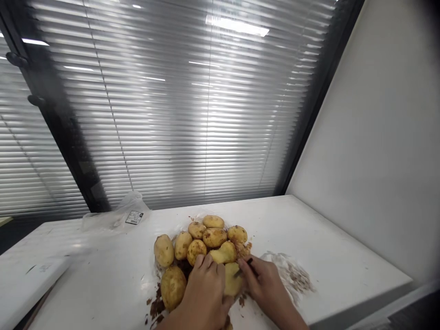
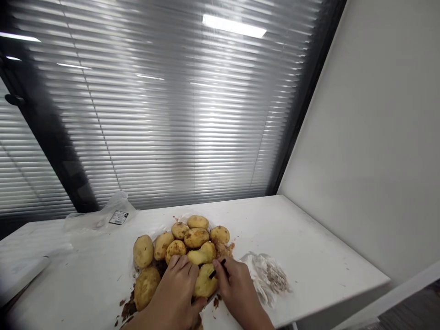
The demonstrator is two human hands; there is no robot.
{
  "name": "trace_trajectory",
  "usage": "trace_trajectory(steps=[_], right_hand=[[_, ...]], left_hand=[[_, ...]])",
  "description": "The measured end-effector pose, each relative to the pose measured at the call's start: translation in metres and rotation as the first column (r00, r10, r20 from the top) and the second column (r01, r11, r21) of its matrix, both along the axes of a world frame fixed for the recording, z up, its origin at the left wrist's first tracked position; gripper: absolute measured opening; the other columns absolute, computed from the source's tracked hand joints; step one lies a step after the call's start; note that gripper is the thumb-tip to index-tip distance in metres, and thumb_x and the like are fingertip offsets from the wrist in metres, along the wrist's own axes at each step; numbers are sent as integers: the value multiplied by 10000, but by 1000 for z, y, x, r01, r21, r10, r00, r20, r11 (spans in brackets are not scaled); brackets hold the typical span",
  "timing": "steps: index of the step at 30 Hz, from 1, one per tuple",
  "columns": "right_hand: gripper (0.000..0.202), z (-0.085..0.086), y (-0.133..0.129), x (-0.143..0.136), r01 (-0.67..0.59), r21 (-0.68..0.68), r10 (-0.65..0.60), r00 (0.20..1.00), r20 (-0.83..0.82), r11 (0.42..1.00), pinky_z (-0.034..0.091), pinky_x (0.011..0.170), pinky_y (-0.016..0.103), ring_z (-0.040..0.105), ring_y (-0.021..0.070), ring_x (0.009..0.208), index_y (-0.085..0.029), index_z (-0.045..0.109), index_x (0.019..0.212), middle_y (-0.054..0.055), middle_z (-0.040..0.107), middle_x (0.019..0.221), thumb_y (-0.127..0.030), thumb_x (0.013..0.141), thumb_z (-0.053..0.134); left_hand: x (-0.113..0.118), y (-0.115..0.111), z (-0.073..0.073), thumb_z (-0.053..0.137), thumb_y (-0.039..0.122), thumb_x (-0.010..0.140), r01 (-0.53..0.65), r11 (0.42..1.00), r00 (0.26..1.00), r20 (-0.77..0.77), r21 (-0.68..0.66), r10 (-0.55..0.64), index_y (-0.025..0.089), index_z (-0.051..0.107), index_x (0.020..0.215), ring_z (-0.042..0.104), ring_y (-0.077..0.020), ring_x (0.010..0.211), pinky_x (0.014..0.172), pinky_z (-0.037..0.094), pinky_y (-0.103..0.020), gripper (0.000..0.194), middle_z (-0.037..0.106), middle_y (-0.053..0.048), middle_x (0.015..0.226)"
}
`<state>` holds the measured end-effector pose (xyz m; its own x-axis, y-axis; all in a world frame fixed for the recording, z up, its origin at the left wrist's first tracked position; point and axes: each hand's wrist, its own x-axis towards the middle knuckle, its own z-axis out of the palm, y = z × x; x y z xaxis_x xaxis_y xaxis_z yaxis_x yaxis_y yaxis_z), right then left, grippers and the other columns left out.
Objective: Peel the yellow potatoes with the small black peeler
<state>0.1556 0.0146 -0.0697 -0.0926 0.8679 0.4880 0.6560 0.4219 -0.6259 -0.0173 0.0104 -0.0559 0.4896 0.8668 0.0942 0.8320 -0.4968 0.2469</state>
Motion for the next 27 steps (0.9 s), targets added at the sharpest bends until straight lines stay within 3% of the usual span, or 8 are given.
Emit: trace_trajectory(steps=[2, 6, 10, 14, 18, 22, 27], right_hand=[[402, 1, 0, 2, 52, 2, -52, 998, -23, 999, 374, 500, 229, 567, 150, 476, -194, 574, 671, 20, 610, 537, -376, 977, 386], [403, 3, 0, 6, -7, -43, 7, 1000, -7, 999, 374, 504, 229, 569, 150, 488, -194, 577, 669, 21, 611, 542, -382, 975, 394], [422, 3, -1, 8, 55, -60, -56, 998, -22, 997, 372, 493, 234, 558, 151, 473, -193, 567, 656, 21, 597, 522, -410, 974, 393], [436, 2, -1, 8, 0, -77, -1, 1000, -14, 997, 368, 487, 231, 552, 145, 465, -200, 535, 615, 14, 581, 507, -419, 968, 404], [417, 3, -2, 6, 58, -59, -60, 998, -30, 997, 371, 495, 243, 562, 156, 465, -197, 552, 650, 23, 596, 514, -432, 961, 404], [415, 6, -4, 6, -53, -163, 47, 998, -41, 985, 383, 492, 238, 584, 161, 475, -207, 541, 641, 22, 612, 509, -418, 965, 393], [416, 9, -3, 8, 13, -169, -22, 999, -47, 985, 404, 514, 253, 596, 176, 476, -207, 542, 652, 32, 624, 502, -439, 962, 392]], left_hand=[[0, 0, 0, 607, 323, 755, -2, 1000, 1000, 2, -8, 2, 129, 620, 931, 504, -307, 1029, 990, 363, -485, 262, 627, -113, 987], [1, 0, -1, 604, 308, 752, 4, 1000, 1000, 11, 3, -4, 132, 619, 938, 506, -307, 1033, 998, 353, -490, 257, 627, -107, 982], [1, 0, -2, 604, 318, 754, 6, 1000, 1000, 13, 19, -6, 130, 618, 912, 508, -307, 1021, 985, 363, -485, 246, 624, -109, 960], [0, 0, -1, 604, 312, 751, 8, 1000, 1000, 13, 22, -8, 126, 616, 907, 510, -306, 1013, 970, 375, -482, 243, 624, -112, 956], [0, 0, -1, 600, 312, 755, 14, 999, 1000, 8, 51, -14, 126, 614, 912, 511, -303, 1001, 954, 387, -476, 244, 623, -115, 961], [-1, -1, -2, 593, 309, 763, 24, 998, 1000, 10, 61, -25, 132, 611, 907, 511, -305, 999, 950, 387, -482, 229, 625, -110, 951], [-1, -1, -3, 593, 327, 775, 27, 997, 1000, -1, 69, -27, 136, 611, 913, 508, -306, 1007, 961, 380, -481, 237, 626, -110, 957]])
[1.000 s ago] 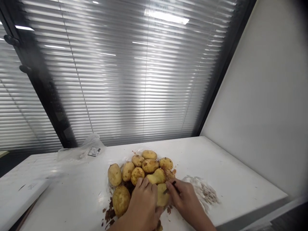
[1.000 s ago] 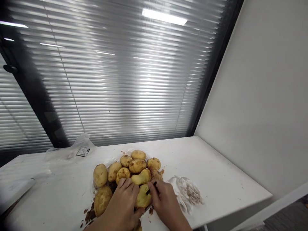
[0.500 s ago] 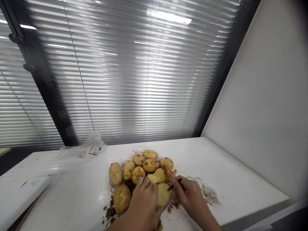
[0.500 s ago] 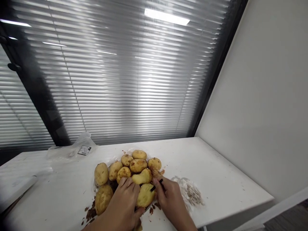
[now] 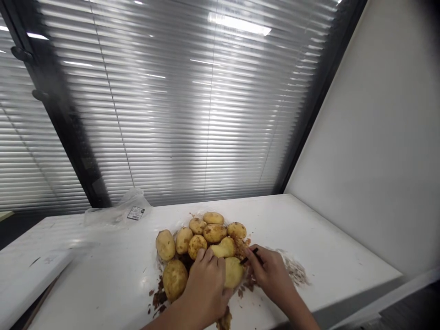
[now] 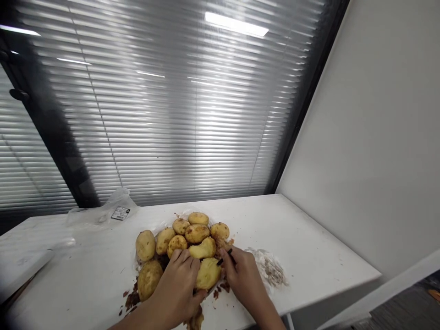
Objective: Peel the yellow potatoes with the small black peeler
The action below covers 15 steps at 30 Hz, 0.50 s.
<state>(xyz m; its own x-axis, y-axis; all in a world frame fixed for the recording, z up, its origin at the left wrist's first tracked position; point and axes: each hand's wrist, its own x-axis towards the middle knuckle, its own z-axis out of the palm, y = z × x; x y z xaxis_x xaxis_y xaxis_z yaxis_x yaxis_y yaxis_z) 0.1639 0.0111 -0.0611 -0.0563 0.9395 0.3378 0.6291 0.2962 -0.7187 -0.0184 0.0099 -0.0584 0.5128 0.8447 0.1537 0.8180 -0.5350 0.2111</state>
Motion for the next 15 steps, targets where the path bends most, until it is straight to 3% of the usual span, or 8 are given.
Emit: trace_trajectory(steps=[3, 7, 11, 15], right_hand=[[420, 0, 0, 2, -69, -33, 69, 998, -11, 997, 404, 503, 246, 589, 168, 462, -207, 543, 634, 27, 621, 494, -427, 961, 397], [423, -2, 1, 4, 28, -12, -28, 1000, -7, 1000, 407, 489, 254, 589, 175, 455, -199, 565, 650, 38, 629, 510, -462, 944, 413], [429, -4, 1, 4, -75, -98, 65, 993, -99, 992, 416, 465, 243, 591, 167, 431, -201, 567, 659, 26, 621, 494, -476, 946, 406], [453, -5, 5, 8, 57, -25, -58, 998, -24, 998, 429, 497, 260, 597, 181, 466, -208, 555, 625, 39, 632, 507, -524, 926, 433]], left_hand=[[0, 0, 0, 598, 324, 770, -1, 1000, 1000, -3, -2, 1, 135, 611, 935, 505, -310, 1019, 963, 377, -481, 252, 626, -110, 972], [0, -1, 1, 584, 324, 783, 4, 1000, 1000, -9, -7, -4, 126, 614, 943, 505, -309, 1025, 969, 373, -478, 257, 629, -115, 977], [1, -1, 2, 595, 329, 779, -2, 1000, 1000, -27, -18, 1, 126, 618, 948, 503, -311, 1035, 975, 371, -476, 265, 632, -115, 986], [1, 0, 4, 588, 332, 784, -4, 1000, 999, -34, -21, 3, 122, 619, 948, 507, -308, 1030, 979, 370, -475, 268, 633, -119, 984]])
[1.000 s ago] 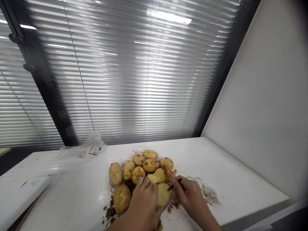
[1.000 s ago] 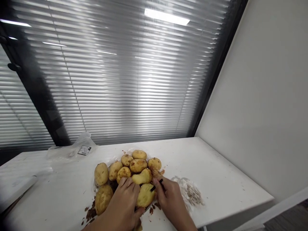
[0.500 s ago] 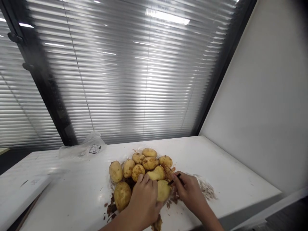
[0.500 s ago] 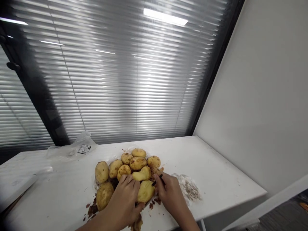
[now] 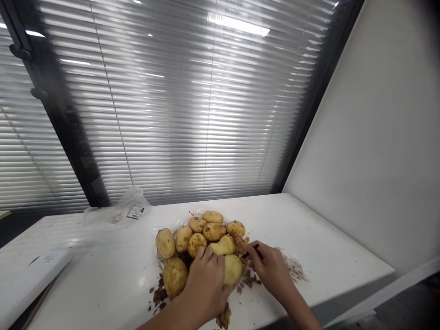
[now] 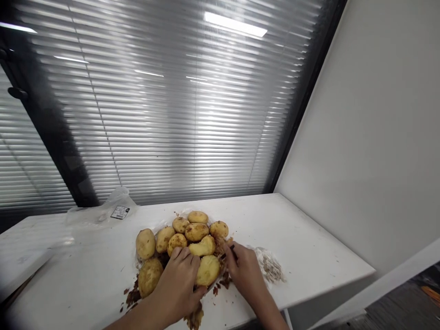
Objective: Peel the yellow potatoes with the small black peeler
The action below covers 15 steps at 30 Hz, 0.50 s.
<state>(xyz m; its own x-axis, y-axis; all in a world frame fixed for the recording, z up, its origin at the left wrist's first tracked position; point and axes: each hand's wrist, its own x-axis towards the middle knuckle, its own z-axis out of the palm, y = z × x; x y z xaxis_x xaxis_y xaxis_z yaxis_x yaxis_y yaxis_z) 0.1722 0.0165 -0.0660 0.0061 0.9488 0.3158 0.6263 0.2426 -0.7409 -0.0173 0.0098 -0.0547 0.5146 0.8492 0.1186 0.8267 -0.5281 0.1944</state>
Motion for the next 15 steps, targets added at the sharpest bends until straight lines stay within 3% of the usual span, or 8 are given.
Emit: trace_trajectory(steps=[3, 7, 10, 12, 15], right_hand=[[440, -5, 2, 8, -24, -52, 20, 998, -65, 998, 443, 483, 259, 596, 179, 459, -203, 587, 669, 25, 628, 505, -547, 914, 460], [430, -13, -3, 13, -32, -83, 4, 946, -323, 996, 473, 460, 262, 605, 178, 446, -183, 629, 754, 26, 639, 522, -573, 886, 509], [436, -15, -6, 9, -130, -127, 61, 893, -446, 983, 481, 448, 263, 592, 170, 422, -179, 622, 742, 24, 638, 509, -582, 876, 524], [437, -13, -6, 5, -179, -147, 104, 905, -413, 973, 462, 429, 252, 569, 156, 397, -180, 613, 723, 18, 629, 491, -577, 881, 520], [430, -10, -2, 3, -83, -83, 59, 964, -260, 993, 451, 448, 237, 582, 151, 429, -181, 603, 693, 20, 631, 505, -554, 891, 519]], left_hand=[[0, 0, 1, 592, 351, 781, 0, 1000, 1000, -3, -14, 0, 125, 619, 935, 511, -309, 1018, 969, 378, -475, 274, 630, -120, 972], [1, -1, 0, 587, 364, 788, -2, 1000, 1000, -1, -5, 2, 124, 617, 930, 509, -314, 1024, 972, 373, -480, 280, 627, -122, 977], [0, -1, -3, 586, 368, 786, -2, 1000, 1000, 14, 14, 2, 126, 614, 930, 507, -310, 1019, 967, 376, -476, 283, 627, -117, 964], [-1, -1, -5, 584, 352, 783, -7, 1000, 1000, 19, 25, 6, 125, 612, 935, 505, -307, 1017, 964, 377, -473, 275, 626, -117, 969], [-1, 0, -7, 590, 345, 772, -8, 1000, 1000, 26, 28, 7, 125, 609, 935, 504, -305, 1014, 962, 376, -473, 275, 625, -120, 975]])
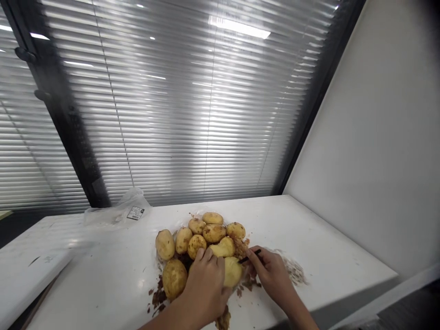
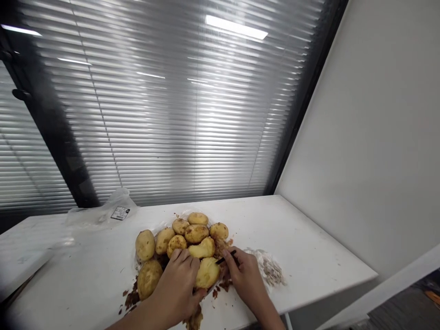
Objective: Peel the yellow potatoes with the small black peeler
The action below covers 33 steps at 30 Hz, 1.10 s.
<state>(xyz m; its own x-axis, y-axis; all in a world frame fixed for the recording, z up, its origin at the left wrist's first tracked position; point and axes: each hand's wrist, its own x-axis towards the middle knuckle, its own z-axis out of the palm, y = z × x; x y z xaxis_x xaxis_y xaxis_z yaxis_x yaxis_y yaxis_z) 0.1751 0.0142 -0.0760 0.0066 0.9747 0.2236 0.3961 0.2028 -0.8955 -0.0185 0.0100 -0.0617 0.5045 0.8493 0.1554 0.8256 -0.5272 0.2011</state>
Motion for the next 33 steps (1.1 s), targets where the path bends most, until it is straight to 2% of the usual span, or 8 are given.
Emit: trace_trajectory(steps=[5, 10, 14, 18, 22, 26, 31, 33], right_hand=[[427, 4, 3, 0, -81, -28, 81, 997, -2, 996, 448, 438, 232, 586, 149, 422, -185, 591, 685, 16, 638, 516, -525, 917, 478], [434, 4, 3, 5, 30, 18, -31, 999, 40, 999, 459, 457, 244, 585, 154, 445, -189, 600, 686, 25, 650, 547, -547, 902, 487], [460, 5, 5, 5, -86, -45, 83, 995, -56, 995, 460, 435, 246, 589, 155, 428, -184, 607, 698, 20, 648, 534, -575, 899, 473], [472, 3, 9, 5, 57, 4, -57, 998, -36, 998, 457, 436, 247, 562, 143, 403, -183, 591, 662, 11, 623, 496, -590, 880, 494], [465, 0, 8, 2, -94, -96, 78, 985, -154, 991, 443, 405, 230, 556, 133, 385, -187, 563, 664, -8, 619, 489, -591, 882, 489], [457, 1, 5, -1, 61, -19, -62, 996, -68, 998, 413, 389, 216, 535, 117, 378, -179, 585, 659, 2, 635, 513, -575, 876, 511], [449, 1, 6, 0, -131, -158, 92, 968, -233, 979, 405, 373, 216, 532, 119, 356, -189, 555, 687, -16, 623, 500, -604, 852, 517], [446, 1, 7, 1, -37, -109, 20, 988, -152, 993, 429, 401, 220, 554, 126, 388, -186, 569, 668, -8, 621, 495, -594, 846, 535]], left_hand=[[0, 0, 2, 590, 309, 760, 5, 1000, 1000, 11, 16, -5, 136, 609, 914, 508, -297, 1001, 958, 377, -465, 232, 628, -107, 955], [1, -1, 4, 601, 323, 764, 6, 1000, 1000, 6, 19, -6, 135, 608, 905, 512, -300, 993, 951, 375, -469, 235, 629, -112, 948], [0, 0, 2, 596, 314, 768, 7, 999, 1000, 7, 50, -8, 134, 607, 917, 505, -307, 1002, 937, 374, -469, 235, 628, -117, 955], [-1, 0, 1, 593, 324, 771, 6, 998, 1000, 5, 57, -6, 126, 607, 918, 502, -315, 1010, 949, 356, -477, 247, 631, -122, 944], [0, 0, 3, 599, 292, 757, 6, 999, 1000, -2, 45, -6, 121, 607, 925, 497, -318, 1026, 960, 342, -479, 240, 634, -124, 968], [0, -1, 6, 601, 299, 761, 4, 999, 1000, 3, 41, -4, 127, 605, 907, 496, -318, 1020, 950, 343, -477, 226, 638, -121, 956], [0, -3, 6, 597, 304, 766, 6, 999, 1000, 0, 35, -6, 133, 605, 905, 506, -308, 995, 936, 352, -472, 221, 643, -119, 946], [0, -2, 5, 601, 313, 765, 3, 999, 1000, -10, 48, -3, 134, 603, 901, 503, -315, 1008, 940, 351, -477, 225, 641, -124, 952]])
